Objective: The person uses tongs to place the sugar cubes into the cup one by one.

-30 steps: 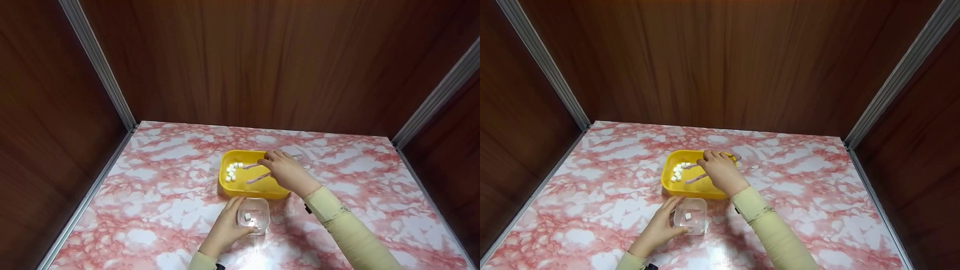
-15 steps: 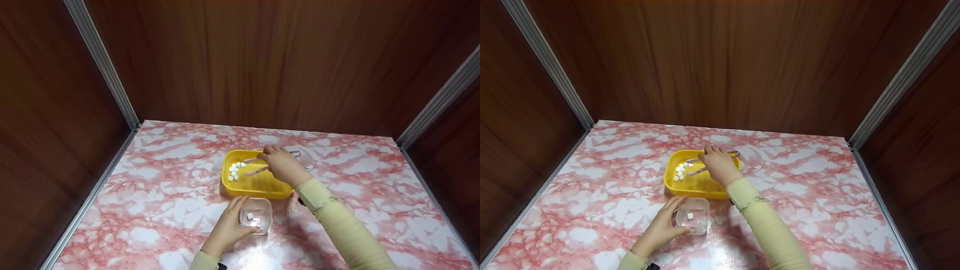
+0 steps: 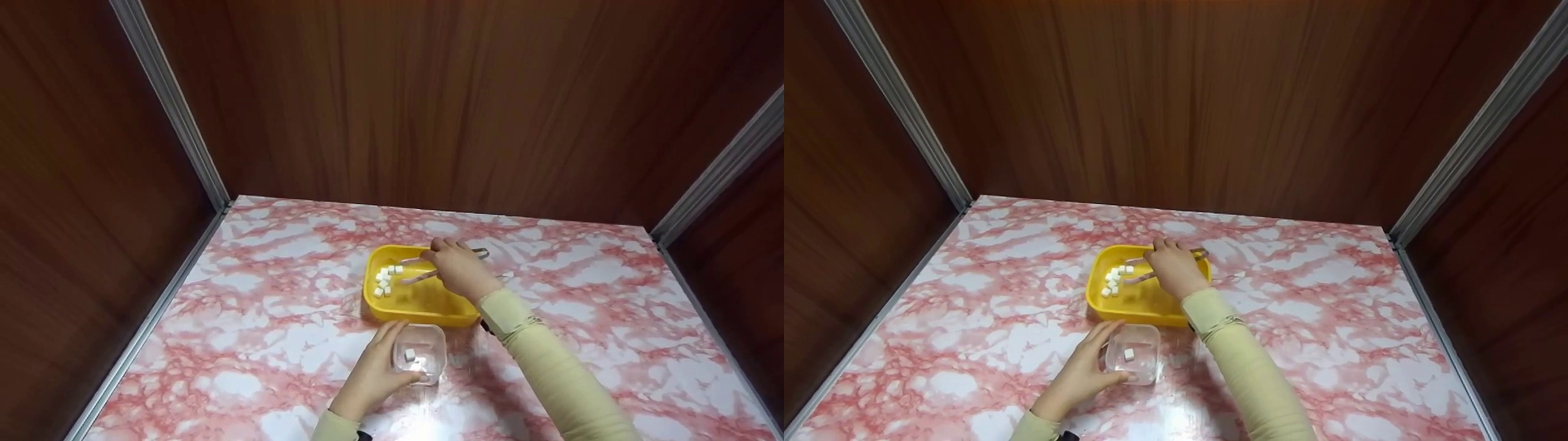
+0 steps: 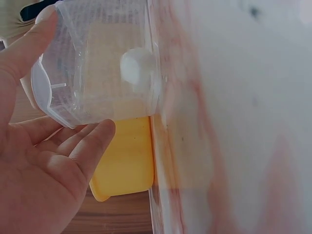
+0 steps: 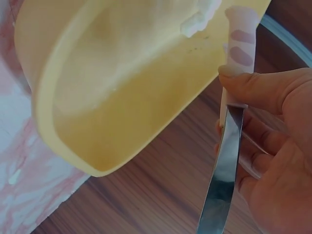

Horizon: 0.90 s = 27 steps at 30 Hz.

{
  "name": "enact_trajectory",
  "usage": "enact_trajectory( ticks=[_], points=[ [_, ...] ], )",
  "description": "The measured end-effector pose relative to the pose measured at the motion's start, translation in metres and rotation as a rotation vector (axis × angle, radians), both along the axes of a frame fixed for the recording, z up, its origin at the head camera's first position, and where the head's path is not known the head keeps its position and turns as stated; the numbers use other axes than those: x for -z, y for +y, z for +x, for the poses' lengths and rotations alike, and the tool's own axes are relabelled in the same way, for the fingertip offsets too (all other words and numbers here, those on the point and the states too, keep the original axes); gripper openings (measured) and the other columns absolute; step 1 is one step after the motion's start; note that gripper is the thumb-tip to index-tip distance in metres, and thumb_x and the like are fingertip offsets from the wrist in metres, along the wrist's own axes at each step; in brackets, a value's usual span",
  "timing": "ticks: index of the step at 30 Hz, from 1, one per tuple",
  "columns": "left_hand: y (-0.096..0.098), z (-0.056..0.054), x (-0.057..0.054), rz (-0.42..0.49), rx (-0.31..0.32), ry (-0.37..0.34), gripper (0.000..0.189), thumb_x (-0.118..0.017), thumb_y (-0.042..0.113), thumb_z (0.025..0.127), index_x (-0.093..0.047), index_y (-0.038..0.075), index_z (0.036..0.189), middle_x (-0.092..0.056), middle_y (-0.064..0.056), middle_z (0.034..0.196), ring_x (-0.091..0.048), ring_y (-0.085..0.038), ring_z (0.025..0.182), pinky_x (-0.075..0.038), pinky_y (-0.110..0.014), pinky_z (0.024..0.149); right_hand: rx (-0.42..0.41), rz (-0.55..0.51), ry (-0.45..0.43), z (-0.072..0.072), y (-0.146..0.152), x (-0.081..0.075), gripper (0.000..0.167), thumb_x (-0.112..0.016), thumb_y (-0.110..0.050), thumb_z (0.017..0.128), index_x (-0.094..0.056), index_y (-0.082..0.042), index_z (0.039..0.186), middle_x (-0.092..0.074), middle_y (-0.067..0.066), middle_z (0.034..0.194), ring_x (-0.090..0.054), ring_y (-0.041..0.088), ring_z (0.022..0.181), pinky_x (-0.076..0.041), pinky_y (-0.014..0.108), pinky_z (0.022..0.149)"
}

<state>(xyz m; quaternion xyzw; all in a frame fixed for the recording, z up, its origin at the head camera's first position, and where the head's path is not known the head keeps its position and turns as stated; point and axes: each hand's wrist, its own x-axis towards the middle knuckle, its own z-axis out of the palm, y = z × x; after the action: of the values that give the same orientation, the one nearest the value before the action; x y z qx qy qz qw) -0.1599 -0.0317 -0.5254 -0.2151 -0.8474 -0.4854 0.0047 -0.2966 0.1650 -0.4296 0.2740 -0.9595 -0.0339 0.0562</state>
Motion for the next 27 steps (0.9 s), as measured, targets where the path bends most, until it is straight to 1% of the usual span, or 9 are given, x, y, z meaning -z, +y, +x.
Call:
enact_trajectory(
  ticks=[10, 18, 24, 27],
  points=[
    [0.000, 0.000, -0.001, -0.016, 0.005, 0.007, 0.095, -0.086, 0.036, 0.068, -0.037, 0.009, 0.145, -0.040, -0.002, 0.143, -0.037, -0.025, 0.131, -0.035, -0.043, 0.107, -0.008, 0.042, 0.033, -0.010, -0.003, 0.009, 0.041, -0.074, -0.007, 0.083, -0.066, -0.016, 0.122, -0.057, 0.009, 0.106, -0.051, 0.028, 0.103, -0.042, 0.045, 0.099],
    [0.001, 0.000, -0.001, 0.002, -0.004, 0.003, 0.097, -0.086, 0.039, 0.066, -0.039, 0.008, 0.145, -0.040, -0.002, 0.142, -0.039, -0.028, 0.130, -0.034, -0.045, 0.107, -0.023, 0.052, 0.061, -0.015, -0.007, 0.015, 0.039, -0.071, -0.001, 0.084, -0.067, -0.014, 0.120, -0.057, 0.011, 0.105, -0.053, 0.030, 0.101, -0.044, 0.046, 0.095],
    [0.000, 0.000, 0.000, -0.007, -0.006, 0.011, 0.096, -0.086, 0.040, 0.067, -0.039, 0.011, 0.145, -0.041, -0.003, 0.142, -0.039, -0.028, 0.130, -0.035, -0.045, 0.107, -0.024, 0.073, 0.073, -0.019, -0.009, 0.021, 0.036, -0.070, 0.000, 0.084, -0.068, -0.012, 0.118, -0.057, 0.013, 0.105, -0.054, 0.031, 0.100, -0.045, 0.046, 0.094],
    [-0.001, 0.001, 0.000, -0.009, -0.006, 0.015, 0.095, -0.086, 0.039, 0.068, -0.038, 0.012, 0.146, -0.040, -0.002, 0.142, -0.039, -0.027, 0.130, -0.034, -0.044, 0.107, -0.035, 0.073, 0.086, -0.020, -0.010, 0.024, 0.035, -0.071, 0.000, 0.083, -0.068, -0.010, 0.117, -0.057, 0.013, 0.103, -0.054, 0.031, 0.098, -0.046, 0.046, 0.091]
  ],
)
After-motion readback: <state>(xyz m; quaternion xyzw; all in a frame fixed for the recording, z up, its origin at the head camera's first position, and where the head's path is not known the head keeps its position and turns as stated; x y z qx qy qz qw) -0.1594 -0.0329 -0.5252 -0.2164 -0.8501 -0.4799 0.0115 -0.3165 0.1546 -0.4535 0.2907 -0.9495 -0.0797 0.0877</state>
